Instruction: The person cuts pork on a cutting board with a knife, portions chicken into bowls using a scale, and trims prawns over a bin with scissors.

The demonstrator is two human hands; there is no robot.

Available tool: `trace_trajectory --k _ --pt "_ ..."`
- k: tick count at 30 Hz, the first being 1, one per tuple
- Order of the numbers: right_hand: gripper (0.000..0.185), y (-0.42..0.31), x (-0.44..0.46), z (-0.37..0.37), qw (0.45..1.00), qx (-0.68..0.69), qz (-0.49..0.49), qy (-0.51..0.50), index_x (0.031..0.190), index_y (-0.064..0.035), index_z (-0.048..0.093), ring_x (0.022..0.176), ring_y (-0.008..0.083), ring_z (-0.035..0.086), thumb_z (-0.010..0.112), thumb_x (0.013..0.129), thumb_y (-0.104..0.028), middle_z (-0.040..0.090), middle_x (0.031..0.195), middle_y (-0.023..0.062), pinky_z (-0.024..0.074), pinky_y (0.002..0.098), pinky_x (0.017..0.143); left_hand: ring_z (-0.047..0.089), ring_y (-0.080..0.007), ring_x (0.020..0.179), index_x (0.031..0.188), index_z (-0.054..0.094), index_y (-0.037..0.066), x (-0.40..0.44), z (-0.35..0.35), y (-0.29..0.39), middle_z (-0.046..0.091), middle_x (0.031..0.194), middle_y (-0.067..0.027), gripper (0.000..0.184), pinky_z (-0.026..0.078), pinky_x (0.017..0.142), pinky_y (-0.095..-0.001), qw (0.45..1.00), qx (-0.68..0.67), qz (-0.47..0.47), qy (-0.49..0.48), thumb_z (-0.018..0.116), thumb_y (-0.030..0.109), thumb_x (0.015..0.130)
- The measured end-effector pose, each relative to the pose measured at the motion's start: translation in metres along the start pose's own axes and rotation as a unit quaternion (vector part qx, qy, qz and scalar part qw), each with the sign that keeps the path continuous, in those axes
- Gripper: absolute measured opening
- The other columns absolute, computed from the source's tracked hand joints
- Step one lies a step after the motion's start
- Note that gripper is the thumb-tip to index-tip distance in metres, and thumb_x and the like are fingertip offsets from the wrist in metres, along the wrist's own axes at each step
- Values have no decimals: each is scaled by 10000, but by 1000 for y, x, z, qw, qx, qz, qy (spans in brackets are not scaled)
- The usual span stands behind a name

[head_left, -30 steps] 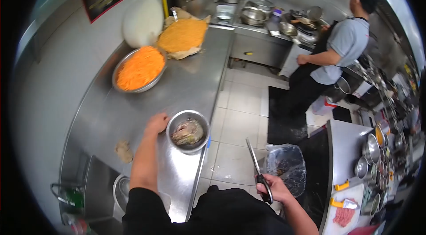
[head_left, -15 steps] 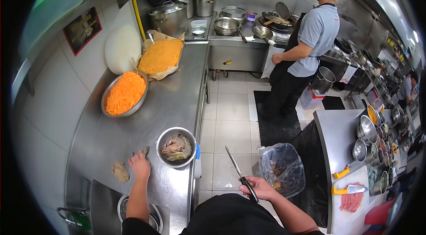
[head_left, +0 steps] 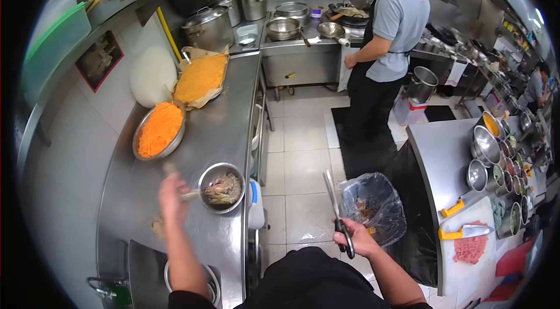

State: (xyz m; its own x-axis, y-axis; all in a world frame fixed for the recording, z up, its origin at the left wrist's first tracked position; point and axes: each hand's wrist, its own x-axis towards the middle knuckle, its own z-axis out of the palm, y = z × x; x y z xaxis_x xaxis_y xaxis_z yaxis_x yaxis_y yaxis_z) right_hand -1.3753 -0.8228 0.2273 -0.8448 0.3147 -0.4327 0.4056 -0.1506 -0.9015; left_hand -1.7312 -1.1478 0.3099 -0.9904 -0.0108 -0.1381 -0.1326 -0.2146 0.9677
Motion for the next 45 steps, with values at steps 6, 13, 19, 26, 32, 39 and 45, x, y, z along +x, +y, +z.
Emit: trace_trajectory --k 6,13,19,26,32,39,45 --pt "691 18 -29 -18 997 34 -61 -35 1390 -74 414 916 138 599 763 835 -291 612 980 41 487 287 829 513 -142 563 998 492 101 -106 184 -87 515 718 -15 235 497 558 -348 902 68 -231 -358 523 334 1000" --pt "853 51 -72 -51 994 58 -92 -21 1436 -107 349 956 183 581 805 777 -398 580 1028 77 473 338 869 489 -145 526 972 431 105 -207 278 -131 486 712 -19 289 463 522 -332 806 169 -280 -494 463 387 1021" --pt "915 89 -78 -71 993 50 -97 44 1440 -50 325 895 190 601 820 755 -401 614 999 96 490 332 817 491 -152 534 978 429 55 -261 312 -158 491 715 -41 314 450 510 -300 785 218 -231 -532 452 365 1028" --pt "485 85 -85 -76 963 166 -68 201 1134 41 592 589 66 552 799 806 -252 606 647 14 420 247 528 507 -161 551 980 425 43 -283 325 -172 507 735 -61 313 465 522 -311 760 212 -208 -577 444 351 1032" --pt "629 106 -100 -85 973 135 -121 142 1280 16 477 783 98 578 799 802 -237 622 870 38 474 262 723 507 -163 555 962 414 56 -275 324 -163 504 735 -59 306 474 534 -318 746 203 -248 -584 455 352 1028" --pt "653 83 -104 -87 976 156 -127 81 1307 3 445 848 107 575 796 803 -219 597 923 41 475 276 779 497 -168 553 957 402 110 -273 316 -168 490 733 -39 247 477 558 -345 747 196 -269 -575 437 342 1033" --pt "398 81 -91 -77 966 197 -42 159 1122 -12 551 563 70 551 767 835 -183 623 707 28 437 222 504 515 -163 569 971 422 109 -270 305 -170 501 726 -34 247 480 559 -340 743 200 -257 -584 455 347 1027"
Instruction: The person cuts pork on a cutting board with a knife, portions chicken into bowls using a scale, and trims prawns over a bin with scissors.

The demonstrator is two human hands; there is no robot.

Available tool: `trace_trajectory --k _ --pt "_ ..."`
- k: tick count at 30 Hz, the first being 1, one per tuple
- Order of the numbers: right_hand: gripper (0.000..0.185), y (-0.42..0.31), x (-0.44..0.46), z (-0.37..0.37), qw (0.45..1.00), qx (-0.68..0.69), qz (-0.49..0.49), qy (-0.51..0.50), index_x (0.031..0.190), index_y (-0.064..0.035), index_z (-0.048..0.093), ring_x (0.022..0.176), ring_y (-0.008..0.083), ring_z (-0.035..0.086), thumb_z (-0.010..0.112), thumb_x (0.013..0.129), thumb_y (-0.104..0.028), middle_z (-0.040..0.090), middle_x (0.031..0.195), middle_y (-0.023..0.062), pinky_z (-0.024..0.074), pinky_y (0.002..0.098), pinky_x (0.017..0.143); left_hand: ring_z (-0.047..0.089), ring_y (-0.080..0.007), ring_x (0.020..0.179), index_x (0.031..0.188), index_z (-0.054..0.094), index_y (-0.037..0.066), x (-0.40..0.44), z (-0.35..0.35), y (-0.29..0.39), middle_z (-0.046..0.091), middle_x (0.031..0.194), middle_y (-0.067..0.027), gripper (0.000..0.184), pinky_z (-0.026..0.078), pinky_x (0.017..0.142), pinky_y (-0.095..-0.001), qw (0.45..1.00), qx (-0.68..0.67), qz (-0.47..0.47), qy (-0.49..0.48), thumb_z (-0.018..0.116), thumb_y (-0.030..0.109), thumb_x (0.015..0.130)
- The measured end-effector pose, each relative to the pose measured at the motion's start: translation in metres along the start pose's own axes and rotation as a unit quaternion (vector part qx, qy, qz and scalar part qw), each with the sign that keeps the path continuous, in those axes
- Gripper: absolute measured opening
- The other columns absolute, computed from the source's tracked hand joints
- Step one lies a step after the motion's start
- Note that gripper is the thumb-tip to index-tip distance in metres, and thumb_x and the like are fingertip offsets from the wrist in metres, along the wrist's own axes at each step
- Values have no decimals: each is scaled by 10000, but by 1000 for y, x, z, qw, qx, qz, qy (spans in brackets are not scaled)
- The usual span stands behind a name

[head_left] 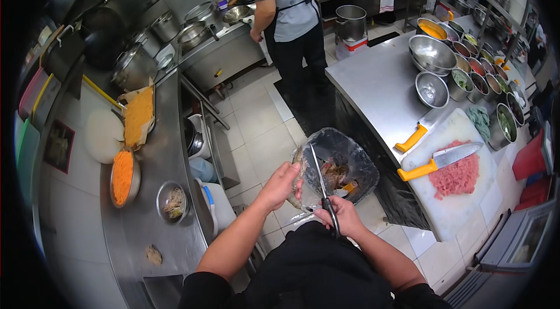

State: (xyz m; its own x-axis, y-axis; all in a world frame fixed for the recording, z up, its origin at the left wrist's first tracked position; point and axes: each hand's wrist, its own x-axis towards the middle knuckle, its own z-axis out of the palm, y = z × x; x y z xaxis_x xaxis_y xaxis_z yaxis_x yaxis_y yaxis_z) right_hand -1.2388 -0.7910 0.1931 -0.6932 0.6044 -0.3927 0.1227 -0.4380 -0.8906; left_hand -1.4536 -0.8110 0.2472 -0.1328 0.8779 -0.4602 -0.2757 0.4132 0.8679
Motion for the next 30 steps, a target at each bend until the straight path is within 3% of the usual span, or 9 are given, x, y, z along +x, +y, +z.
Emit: trace_trajectory --k 1,4,7,8,13,17,23,28,30 --pt "360 2 0 -1 1000 7 -19 10 1093 -16 562 519 63 538 762 840 -177 621 671 24 419 214 463 524 -161 576 981 433 107 -1 -4 -1 507 729 -32 250 480 560 -335 1000 3 3 1 469 351 1022" --pt "535 2 -9 -21 996 -48 -48 -63 1215 -24 517 769 108 597 790 810 -241 635 890 53 488 264 710 590 -235 608 1015 487 77 -4 -19 5 572 763 -83 277 495 593 -369 969 244 7 34 550 345 982" --pt "628 7 -11 -37 987 -87 -49 -123 1278 -40 484 908 131 585 783 806 -328 616 1009 62 464 293 847 636 -329 729 1041 529 50 -9 -28 8 623 837 -146 305 507 672 -412 812 544 197 82 619 320 930" --pt "657 7 -10 -40 984 -93 -36 -144 1296 -46 473 949 137 577 778 805 -358 607 1044 63 451 301 887 633 -356 756 1046 524 54 -8 -31 9 627 874 -156 308 507 698 -435 796 569 190 78 613 324 927" --pt "609 2 -9 -31 988 -106 -3 -112 1256 -41 502 801 123 595 760 819 -378 627 915 54 485 278 733 635 -386 838 1058 518 91 -9 -33 12 632 946 -157 301 514 750 -477 737 645 191 66 600 344 918" --pt "477 -2 -10 -21 995 -68 45 -51 1142 -11 551 596 84 566 772 828 -295 615 713 20 449 246 516 632 -386 851 1055 516 84 -10 -27 8 627 940 -157 304 516 756 -472 728 656 192 57 604 339 914" --pt "434 11 -9 -26 997 -69 15 19 1094 10 562 507 65 536 797 812 -221 604 639 11 402 233 428 636 -389 853 1065 530 75 -15 -25 6 654 922 -172 319 514 762 -458 767 613 190 24 633 322 893" --pt "640 -46 -1 -44 990 -118 -75 -13 1222 12 495 849 135 649 852 731 -194 677 912 74 528 290 760 658 -321 778 1120 573 64 -35 -7 31 663 831 -159 365 510 722 -401 800 578 48 -153 680 291 856" --pt "668 -67 4 -40 987 -120 -83 -71 1240 13 484 851 140 650 855 727 -200 677 948 83 529 293 764 660 -306 783 1128 573 67 -49 13 44 661 831 -152 370 512 720 -390 805 554 53 -205 685 281 848"
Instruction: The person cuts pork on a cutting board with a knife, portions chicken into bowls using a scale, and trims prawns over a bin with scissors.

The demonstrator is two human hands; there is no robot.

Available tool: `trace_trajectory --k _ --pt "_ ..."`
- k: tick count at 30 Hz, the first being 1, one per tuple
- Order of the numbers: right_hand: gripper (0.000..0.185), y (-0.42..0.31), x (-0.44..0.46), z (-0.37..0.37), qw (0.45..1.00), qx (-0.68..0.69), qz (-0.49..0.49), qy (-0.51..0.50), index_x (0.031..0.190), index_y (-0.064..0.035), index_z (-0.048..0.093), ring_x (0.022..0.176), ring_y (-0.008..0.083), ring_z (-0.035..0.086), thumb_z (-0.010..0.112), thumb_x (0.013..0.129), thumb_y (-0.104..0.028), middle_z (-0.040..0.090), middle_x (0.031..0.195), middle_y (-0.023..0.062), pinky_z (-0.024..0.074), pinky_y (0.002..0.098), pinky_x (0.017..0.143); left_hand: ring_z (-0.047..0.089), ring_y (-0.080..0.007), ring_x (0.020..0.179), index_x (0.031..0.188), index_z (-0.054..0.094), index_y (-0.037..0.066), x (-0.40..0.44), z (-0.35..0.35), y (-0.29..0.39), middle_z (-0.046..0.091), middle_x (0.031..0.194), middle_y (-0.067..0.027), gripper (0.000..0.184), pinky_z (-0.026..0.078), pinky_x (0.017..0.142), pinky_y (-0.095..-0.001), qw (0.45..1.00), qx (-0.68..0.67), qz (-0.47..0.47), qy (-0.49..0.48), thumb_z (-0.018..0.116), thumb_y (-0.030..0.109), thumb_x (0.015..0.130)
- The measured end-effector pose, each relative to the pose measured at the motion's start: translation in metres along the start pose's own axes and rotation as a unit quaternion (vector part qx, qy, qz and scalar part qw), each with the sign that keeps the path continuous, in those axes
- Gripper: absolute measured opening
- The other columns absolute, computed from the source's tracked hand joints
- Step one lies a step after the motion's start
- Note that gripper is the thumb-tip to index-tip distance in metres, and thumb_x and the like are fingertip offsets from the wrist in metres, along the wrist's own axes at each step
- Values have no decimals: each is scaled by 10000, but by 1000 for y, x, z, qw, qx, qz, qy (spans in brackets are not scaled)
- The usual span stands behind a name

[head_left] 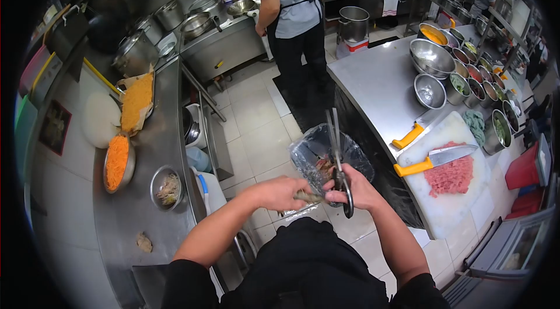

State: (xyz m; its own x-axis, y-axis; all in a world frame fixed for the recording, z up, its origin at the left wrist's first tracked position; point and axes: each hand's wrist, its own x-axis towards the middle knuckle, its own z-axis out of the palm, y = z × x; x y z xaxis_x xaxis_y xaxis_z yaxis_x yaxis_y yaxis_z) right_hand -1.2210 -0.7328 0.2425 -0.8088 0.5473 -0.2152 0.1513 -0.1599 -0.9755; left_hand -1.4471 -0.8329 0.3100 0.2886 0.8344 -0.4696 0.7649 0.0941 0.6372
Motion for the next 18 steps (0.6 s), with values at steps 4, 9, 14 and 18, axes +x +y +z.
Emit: trace_trajectory --k 4,9,14,18 --pt "664 -2 11 21 998 4 -24 -57 1239 -4 492 884 136 630 858 731 -224 657 947 72 508 287 803 648 -336 823 1069 528 55 8 6 8 650 876 -147 369 503 736 -414 994 -13 90 59 709 248 812" --pt "611 -4 6 36 997 6 -31 -70 1194 -5 504 837 100 614 852 739 -218 645 919 51 498 254 732 628 -336 845 1074 510 44 -5 7 6 625 921 -150 403 501 752 -392 997 -31 57 43 739 227 798" --pt "544 -7 -1 48 994 88 31 -58 1189 -6 504 831 79 607 821 768 -141 636 912 36 495 237 698 615 -326 888 1104 508 40 -15 21 -5 594 1004 -158 437 500 787 -382 989 26 84 122 747 232 792" --pt "556 -8 -3 62 990 140 -9 23 1221 -12 492 851 82 603 811 778 -116 636 911 33 492 232 708 629 -303 928 1147 512 31 -29 23 -7 592 1043 -170 470 505 825 -383 964 -13 94 247 751 237 798"
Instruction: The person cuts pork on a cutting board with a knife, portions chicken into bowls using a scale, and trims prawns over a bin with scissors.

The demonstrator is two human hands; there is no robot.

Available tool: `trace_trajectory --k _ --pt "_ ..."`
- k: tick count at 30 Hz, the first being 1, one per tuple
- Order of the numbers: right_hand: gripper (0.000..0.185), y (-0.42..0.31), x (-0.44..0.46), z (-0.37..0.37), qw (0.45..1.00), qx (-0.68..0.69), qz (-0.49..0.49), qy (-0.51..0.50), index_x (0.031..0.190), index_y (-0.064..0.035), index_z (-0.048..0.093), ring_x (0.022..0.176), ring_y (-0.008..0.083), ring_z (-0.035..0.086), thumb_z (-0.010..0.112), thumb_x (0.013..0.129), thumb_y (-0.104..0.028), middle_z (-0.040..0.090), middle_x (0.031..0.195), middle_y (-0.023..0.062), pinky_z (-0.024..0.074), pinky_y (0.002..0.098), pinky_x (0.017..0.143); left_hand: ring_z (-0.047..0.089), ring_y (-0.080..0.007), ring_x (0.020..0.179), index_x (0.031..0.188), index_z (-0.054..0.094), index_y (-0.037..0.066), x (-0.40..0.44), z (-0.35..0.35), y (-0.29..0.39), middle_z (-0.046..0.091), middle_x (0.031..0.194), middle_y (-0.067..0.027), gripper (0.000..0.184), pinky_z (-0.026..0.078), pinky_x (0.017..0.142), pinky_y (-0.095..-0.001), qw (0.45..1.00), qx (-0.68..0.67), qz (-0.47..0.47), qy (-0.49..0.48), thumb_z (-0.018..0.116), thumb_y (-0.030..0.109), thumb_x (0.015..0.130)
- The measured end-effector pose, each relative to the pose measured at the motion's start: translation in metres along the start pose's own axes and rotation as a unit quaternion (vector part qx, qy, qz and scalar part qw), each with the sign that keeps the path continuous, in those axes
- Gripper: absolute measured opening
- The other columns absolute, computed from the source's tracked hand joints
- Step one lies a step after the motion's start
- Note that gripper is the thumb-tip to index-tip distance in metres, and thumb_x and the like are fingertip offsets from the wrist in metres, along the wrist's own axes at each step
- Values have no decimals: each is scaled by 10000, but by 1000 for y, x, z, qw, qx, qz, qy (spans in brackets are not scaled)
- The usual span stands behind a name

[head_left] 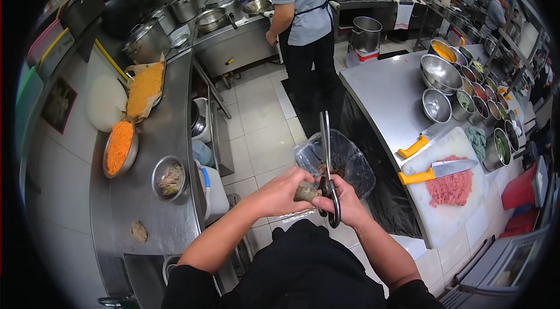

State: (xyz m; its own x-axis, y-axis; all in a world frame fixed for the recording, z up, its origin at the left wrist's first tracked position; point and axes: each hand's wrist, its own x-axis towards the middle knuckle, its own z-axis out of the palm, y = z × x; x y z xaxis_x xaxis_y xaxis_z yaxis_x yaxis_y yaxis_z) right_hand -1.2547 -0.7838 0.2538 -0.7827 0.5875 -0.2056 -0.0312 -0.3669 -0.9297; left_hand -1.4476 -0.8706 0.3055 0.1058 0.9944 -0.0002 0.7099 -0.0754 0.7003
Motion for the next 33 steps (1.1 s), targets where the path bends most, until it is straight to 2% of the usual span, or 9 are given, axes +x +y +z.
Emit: trace_trajectory --k 4,6,9,10,13,16,24,27,33 --pt "596 11 5 6 994 -25 -91 58 1244 -19 479 866 102 609 820 767 -127 649 921 50 501 253 740 597 -293 1077 1224 498 46 -36 6 -14 576 1131 -146 497 480 943 -401 967 -201 -142 63 637 403 908" --pt "629 23 11 9 977 -93 -173 86 1257 -15 470 868 119 624 832 756 -137 665 936 73 508 269 756 613 -257 1056 1198 524 43 -47 23 -32 582 1146 -119 480 485 943 -389 834 -482 -267 -31 514 470 980" --pt "677 32 13 18 960 -171 -190 116 1271 -6 455 873 149 648 848 737 -146 683 963 107 516 294 780 636 -231 972 1151 567 39 -31 49 -11 622 1120 -90 547 495 911 -357 656 -679 -328 33 368 530 1014" --pt "622 28 10 21 960 -191 -178 100 1262 -15 462 981 141 639 811 749 -68 600 1251 100 514 282 828 636 -216 945 1129 587 46 -24 56 -17 645 1082 -88 504 498 892 -339 610 -735 -289 65 364 487 1029" --pt "638 28 16 29 930 -244 -250 113 1234 -8 510 892 167 677 859 721 -154 692 981 129 535 293 780 629 -195 893 1146 574 57 -13 53 -25 653 1002 -64 412 498 853 -342 651 -728 -186 107 400 414 1037" --pt "619 26 21 32 919 -264 -264 126 1225 -23 535 877 172 690 859 710 -140 690 962 117 548 291 763 617 -170 753 1123 573 56 2 47 -15 644 957 -61 319 513 726 -326 655 -684 -235 219 434 330 1037" --pt "623 26 26 29 900 -312 -265 150 1236 -30 502 894 166 684 840 716 -80 702 989 111 547 294 752 579 -154 670 1082 539 22 14 51 -19 573 876 -63 250 484 577 -291 770 -564 -251 163 499 258 1010" --pt "664 31 18 15 920 -276 -231 153 1246 -36 488 887 139 665 858 702 -123 698 964 92 506 262 737 651 -203 851 1062 537 20 21 39 -21 670 1028 -146 269 522 760 -335 710 -640 -224 192 496 279 1004" --pt "684 1 -20 3 994 -44 -44 -88 1335 -11 434 862 134 604 798 783 -186 630 961 74 507 284 759 648 -262 1021 1091 519 22 52 -13 -53 658 1139 -195 308 499 892 -370 718 -641 -148 227 444 311 1014"
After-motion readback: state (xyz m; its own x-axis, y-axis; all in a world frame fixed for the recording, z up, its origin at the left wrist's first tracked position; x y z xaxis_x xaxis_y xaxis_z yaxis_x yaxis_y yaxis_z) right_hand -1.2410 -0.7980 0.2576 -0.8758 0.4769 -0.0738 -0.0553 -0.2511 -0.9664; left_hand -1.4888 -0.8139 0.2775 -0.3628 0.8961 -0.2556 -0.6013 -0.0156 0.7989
